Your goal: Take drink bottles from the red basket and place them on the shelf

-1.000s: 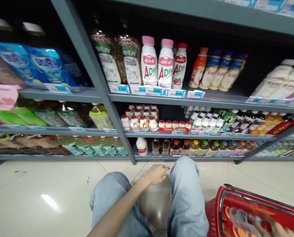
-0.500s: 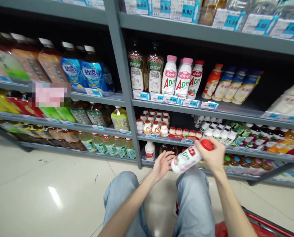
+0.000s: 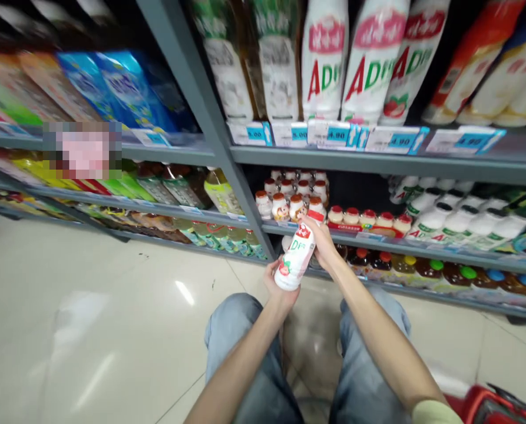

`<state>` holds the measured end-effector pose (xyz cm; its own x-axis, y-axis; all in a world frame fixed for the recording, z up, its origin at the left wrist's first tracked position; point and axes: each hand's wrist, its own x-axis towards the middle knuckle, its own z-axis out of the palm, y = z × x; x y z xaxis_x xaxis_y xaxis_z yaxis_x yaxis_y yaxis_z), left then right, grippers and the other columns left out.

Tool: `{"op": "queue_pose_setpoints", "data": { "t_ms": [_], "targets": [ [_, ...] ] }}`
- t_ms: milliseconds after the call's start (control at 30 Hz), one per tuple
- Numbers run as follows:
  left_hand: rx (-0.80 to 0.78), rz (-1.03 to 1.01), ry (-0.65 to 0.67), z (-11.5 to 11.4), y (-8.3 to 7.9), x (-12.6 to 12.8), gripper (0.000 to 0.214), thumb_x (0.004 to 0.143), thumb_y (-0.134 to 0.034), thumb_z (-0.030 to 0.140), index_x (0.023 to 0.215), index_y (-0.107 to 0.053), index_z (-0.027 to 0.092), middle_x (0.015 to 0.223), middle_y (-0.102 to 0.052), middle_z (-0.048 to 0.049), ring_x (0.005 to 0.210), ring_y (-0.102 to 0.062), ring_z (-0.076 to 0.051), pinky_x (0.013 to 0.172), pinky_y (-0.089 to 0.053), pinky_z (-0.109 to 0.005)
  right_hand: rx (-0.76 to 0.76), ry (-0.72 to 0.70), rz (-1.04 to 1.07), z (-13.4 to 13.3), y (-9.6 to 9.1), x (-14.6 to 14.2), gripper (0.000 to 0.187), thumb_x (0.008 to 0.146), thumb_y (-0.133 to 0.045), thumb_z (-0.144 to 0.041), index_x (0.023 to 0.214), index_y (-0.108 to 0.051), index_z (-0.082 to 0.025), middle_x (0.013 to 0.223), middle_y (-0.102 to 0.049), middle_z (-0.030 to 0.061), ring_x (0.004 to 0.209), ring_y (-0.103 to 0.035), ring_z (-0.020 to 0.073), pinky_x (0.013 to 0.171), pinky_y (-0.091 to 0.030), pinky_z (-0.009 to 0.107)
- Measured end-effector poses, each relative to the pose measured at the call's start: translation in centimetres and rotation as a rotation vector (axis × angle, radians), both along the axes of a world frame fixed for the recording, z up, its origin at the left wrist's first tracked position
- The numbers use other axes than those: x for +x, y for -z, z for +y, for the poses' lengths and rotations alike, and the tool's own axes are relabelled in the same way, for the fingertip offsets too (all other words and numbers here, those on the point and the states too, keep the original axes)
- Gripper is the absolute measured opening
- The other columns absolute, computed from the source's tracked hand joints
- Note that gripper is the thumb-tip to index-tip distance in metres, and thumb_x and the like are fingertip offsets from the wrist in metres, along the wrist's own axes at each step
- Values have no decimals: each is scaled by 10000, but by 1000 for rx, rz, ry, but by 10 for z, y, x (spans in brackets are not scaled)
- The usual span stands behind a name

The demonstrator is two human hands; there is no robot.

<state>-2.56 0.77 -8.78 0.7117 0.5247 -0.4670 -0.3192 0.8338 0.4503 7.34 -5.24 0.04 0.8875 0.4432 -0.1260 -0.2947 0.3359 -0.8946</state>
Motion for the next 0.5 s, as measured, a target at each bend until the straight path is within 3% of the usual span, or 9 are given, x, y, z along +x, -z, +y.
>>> {"op": "queue_pose_setpoints", "data": {
  "t_ms": [100,200,367,433,500],
  "targets": [
    [-119,26,111,-14,-13,3,208,746,-542,269,837,-695,161,848,-739,-62,798,-686,-194,753,-530,-308,49,30,48,-5,-2,2,406,659,-878,-517,809,-675,-198,703,-691,-12,589,-648,151,590,-547,264],
    [-145,-56,349,-28,-25,5,296,789,-511,297,928,-713,131,880,-738,-94,745,-660,-207,702,-522,-337,21,22,41,-13,-10,11,423,695,-856,-550,865,-686,-202,695,-704,-2,568,-671,166,550,-563,274],
    [-96,-173,787,-43,-28,0,574,886,-408,526,1038,-707,61,823,-717,-143,682,-672,-251,639,-542,-385,-47,-189,61,-31,-16,17,427,725,-847,-551,881,-716,-175,770,-757,47,595,-701,173,547,-584,269],
    [-68,-155,864,-48,-24,-2,666,931,-300,577,983,-710,55,768,-697,-150,660,-670,-256,601,-540,-379,-93,-284,74,-34,-15,12,411,741,-844,-536,856,-711,-164,781,-764,70,603,-703,178,550,-594,273],
    [-56,-117,854,-53,-18,-3,679,962,-219,545,908,-706,76,736,-685,-148,652,-664,-248,585,-537,-365,-153,-309,77,-34,-12,6,384,750,-843,-509,822,-698,-161,760,-758,75,591,-694,172,533,-585,261]
  ]
}}
